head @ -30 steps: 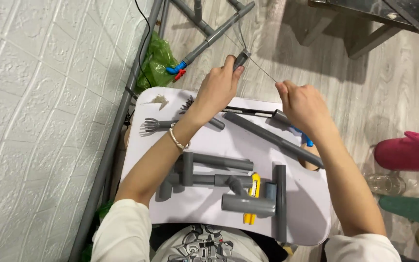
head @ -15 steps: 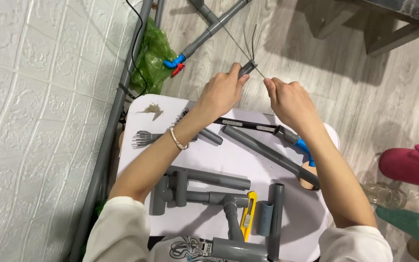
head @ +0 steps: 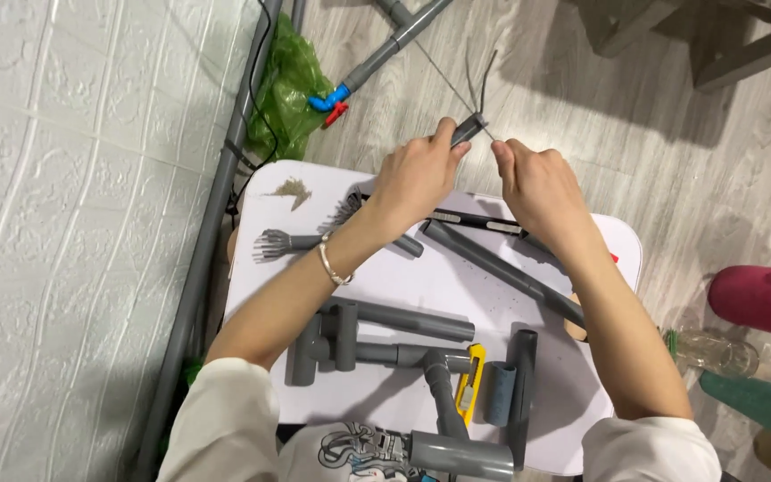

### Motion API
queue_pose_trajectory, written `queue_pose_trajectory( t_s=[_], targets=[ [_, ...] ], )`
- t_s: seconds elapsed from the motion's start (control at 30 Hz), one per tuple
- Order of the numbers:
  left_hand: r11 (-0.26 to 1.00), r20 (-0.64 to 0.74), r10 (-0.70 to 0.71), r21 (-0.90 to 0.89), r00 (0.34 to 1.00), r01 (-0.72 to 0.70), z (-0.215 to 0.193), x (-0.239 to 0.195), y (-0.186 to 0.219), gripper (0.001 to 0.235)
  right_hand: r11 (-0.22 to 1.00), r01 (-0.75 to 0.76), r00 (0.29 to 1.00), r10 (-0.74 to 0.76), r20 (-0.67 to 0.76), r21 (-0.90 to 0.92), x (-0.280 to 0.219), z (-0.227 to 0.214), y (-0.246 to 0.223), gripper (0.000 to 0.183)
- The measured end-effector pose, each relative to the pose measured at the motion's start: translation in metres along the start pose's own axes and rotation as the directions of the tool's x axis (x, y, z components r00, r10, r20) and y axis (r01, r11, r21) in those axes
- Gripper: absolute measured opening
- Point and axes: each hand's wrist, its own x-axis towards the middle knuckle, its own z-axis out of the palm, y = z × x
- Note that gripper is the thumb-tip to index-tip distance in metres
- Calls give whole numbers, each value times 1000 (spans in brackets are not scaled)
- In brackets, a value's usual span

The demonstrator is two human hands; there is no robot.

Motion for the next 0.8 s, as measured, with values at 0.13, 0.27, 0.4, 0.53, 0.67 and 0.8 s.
queue_pose_trajectory(
  t_s=[0.13,0.27,0.4,0.53,0.67,0.8],
  targets=[
    [999,-21,28,-32,999,-28,8,-1,-8,35,999,-27,1000,26,14,32,-7,-2,-11,61],
    [987,-15,161,-22,987,-161,27,-3,-30,33,992,-20,995,7,101,124,-31,-9,-31,34],
    [942,84,325,64,942,-331,35,-2,-49,41,1000,-22,992,21,128,8,-51,10,-23,45],
    [942,125,323,49,938,-331,33,-3,-52,39,990,-16,997,25,69,-137,-57,28,-11,45],
    [946,122,301,89,946,-312,47,-12,-56,39,978,5,999,5,46,-207,-67,45,-3,41],
    [960,94,231,136,968,-243,51,-22,-55,46,975,54,997,-39,72,-218,-68,46,-1,38]
  ],
)
